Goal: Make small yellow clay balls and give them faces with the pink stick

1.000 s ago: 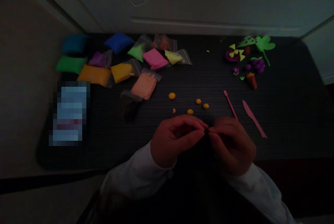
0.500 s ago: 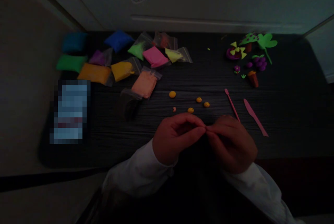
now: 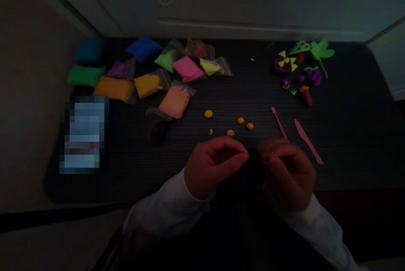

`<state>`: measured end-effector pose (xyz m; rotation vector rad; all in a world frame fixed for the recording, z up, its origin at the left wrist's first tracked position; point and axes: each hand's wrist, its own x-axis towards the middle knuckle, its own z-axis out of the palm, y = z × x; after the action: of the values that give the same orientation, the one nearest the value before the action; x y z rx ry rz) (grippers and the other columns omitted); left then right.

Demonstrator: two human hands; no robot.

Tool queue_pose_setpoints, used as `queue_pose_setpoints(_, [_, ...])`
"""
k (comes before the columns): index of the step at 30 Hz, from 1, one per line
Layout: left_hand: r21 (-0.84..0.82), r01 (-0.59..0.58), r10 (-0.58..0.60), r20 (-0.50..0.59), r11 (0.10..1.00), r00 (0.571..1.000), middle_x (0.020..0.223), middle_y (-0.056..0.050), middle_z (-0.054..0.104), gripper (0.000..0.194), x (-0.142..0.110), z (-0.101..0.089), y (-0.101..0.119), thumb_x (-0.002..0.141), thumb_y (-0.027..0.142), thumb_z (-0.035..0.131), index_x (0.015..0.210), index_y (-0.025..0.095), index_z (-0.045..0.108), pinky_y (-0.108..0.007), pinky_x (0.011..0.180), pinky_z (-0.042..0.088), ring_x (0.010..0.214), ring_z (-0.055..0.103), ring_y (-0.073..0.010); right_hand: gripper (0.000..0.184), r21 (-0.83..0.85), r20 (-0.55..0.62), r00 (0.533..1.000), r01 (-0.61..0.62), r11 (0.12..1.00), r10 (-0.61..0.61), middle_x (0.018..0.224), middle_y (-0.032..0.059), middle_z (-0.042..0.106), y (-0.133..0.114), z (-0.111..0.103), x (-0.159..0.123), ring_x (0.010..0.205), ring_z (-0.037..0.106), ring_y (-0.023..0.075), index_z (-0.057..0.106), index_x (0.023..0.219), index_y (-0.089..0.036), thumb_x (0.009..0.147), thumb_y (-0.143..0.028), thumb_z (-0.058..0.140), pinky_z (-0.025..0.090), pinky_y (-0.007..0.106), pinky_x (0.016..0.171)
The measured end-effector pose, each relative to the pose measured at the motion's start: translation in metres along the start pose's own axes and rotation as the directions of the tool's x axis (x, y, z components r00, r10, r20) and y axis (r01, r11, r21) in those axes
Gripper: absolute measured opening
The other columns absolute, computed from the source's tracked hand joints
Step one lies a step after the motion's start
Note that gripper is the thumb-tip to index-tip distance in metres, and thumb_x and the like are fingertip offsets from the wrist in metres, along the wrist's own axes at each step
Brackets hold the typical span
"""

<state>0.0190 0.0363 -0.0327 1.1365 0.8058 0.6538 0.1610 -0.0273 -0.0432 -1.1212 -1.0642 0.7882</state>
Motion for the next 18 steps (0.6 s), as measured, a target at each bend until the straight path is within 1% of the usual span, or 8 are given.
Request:
queue_pose_setpoints(1, [0.038, -0.013, 0.013, 0.001, 0.999, 1.0, 0.071, 0.0, 0.063, 0.004, 0.0, 0.0, 0.0, 0.073, 0.021, 0.063, 0.074, 0.017, 0.063, -0.02, 0.062, 0.045, 0.069, 0.057, -0.0102, 0.011, 0.099, 0.01, 0.998, -0.064, 0.993, 0.063, 0.07, -0.0004, 0.055, 0.0, 0.0, 0.001, 0.069, 0.051, 0.0139, 0.06, 0.083, -0.021, 0.079, -0.015, 0.052, 0.041, 0.035, 0.069])
queue_pose_setpoints(3, [0.105, -0.044, 0.044, 0.005, 0.994, 0.999, 0.072, 0.0, 0.064, 0.004, -0.001, 0.0, 0.0, 0.074, 0.021, 0.062, 0.076, 0.017, 0.063, -0.021, 0.064, 0.046, 0.07, 0.058, -0.0109, 0.007, 0.303, 0.076, 0.982, -0.187, 0.934, 0.172, 0.067, -0.0016, 0.056, -0.001, -0.002, 0.004, 0.063, 0.05, 0.0122, 0.058, 0.081, -0.022, 0.08, -0.018, 0.052, 0.04, 0.033, 0.065])
queue_pose_setpoints(6, [0.142, -0.081, 0.083, -0.003, 0.986, 0.997, 0.075, -0.001, 0.064, 0.005, -0.002, -0.001, -0.001, 0.074, 0.02, 0.061, 0.078, 0.017, 0.063, -0.022, 0.066, 0.046, 0.073, 0.059, -0.0119, 0.004, 0.482, 0.146, 0.963, -0.269, 0.834, 0.227, 0.061, -0.0042, 0.052, -0.001, -0.005, 0.01, 0.05, 0.042, 0.0089, 0.055, 0.075, -0.022, 0.076, -0.026, 0.055, 0.039, 0.029, 0.055])
queue_pose_setpoints(8, [0.144, -0.095, 0.097, -0.004, 0.985, 0.995, 0.076, -0.001, 0.065, 0.004, -0.002, -0.001, -0.002, 0.074, 0.019, 0.061, 0.078, 0.017, 0.063, -0.023, 0.066, 0.046, 0.074, 0.059, -0.0124, 0.008, 0.536, 0.149, 0.957, -0.291, 0.792, 0.25, 0.055, -0.0062, 0.045, -0.001, -0.008, 0.014, 0.043, 0.033, 0.0069, 0.052, 0.07, -0.023, 0.072, -0.027, 0.058, 0.035, 0.026, 0.048])
queue_pose_setpoints(10, [0.145, -0.106, 0.108, -0.001, 0.984, 0.994, 0.076, -0.001, 0.065, 0.004, -0.002, -0.001, -0.002, 0.074, 0.018, 0.061, 0.078, 0.017, 0.063, -0.023, 0.066, 0.047, 0.074, 0.059, -0.0127, 0.012, 0.586, 0.157, 0.946, -0.321, 0.744, 0.284, 0.052, -0.0076, 0.037, -0.001, -0.009, 0.016, 0.04, 0.024, 0.0058, 0.049, 0.067, -0.022, 0.069, -0.025, 0.06, 0.03, 0.024, 0.043])
queue_pose_setpoints(13, [0.152, -0.114, 0.115, -0.001, 0.982, 0.993, 0.076, -0.002, 0.065, 0.004, -0.001, -0.001, -0.003, 0.074, 0.018, 0.061, 0.077, 0.017, 0.063, -0.023, 0.066, 0.047, 0.074, 0.059, -0.013, 0.015, 0.642, 0.159, 0.937, -0.337, 0.688, 0.311, 0.053, -0.008, 0.028, -0.001, -0.01, 0.018, 0.041, 0.018, 0.0057, 0.044, 0.066, -0.022, 0.069, -0.024, 0.059, 0.026, 0.022, 0.04])
queue_pose_setpoints(15, [0.167, -0.117, 0.119, 0.0, 0.979, 0.993, 0.076, -0.002, 0.065, 0.004, -0.001, -0.001, -0.003, 0.074, 0.018, 0.061, 0.077, 0.017, 0.063, -0.024, 0.066, 0.047, 0.074, 0.059, -0.0134, 0.018, 0.644, 0.151, 0.938, -0.334, 0.688, 0.313, 0.055, -0.0077, 0.024, -0.001, -0.011, 0.018, 0.042, 0.016, 0.0062, 0.041, 0.065, -0.022, 0.07, -0.025, 0.058, 0.024, 0.022, 0.04])
queue_pose_setpoints(18, [0.218, -0.127, 0.124, 0.027, 0.968, 0.992, 0.077, -0.003, 0.065, 0.006, -0.001, -0.002, -0.003, 0.075, 0.02, 0.06, 0.078, 0.016, 0.062, -0.025, 0.066, 0.046, 0.075, 0.06, -0.0145, 0.023, 0.619, 0.141, 0.942, -0.323, 0.716, 0.303, 0.056, -0.0073, 0.021, 0.001, -0.011, 0.017, 0.044, 0.016, 0.0067, 0.036, 0.063, -0.022, 0.07, -0.026, 0.057, 0.025, 0.022, 0.04])
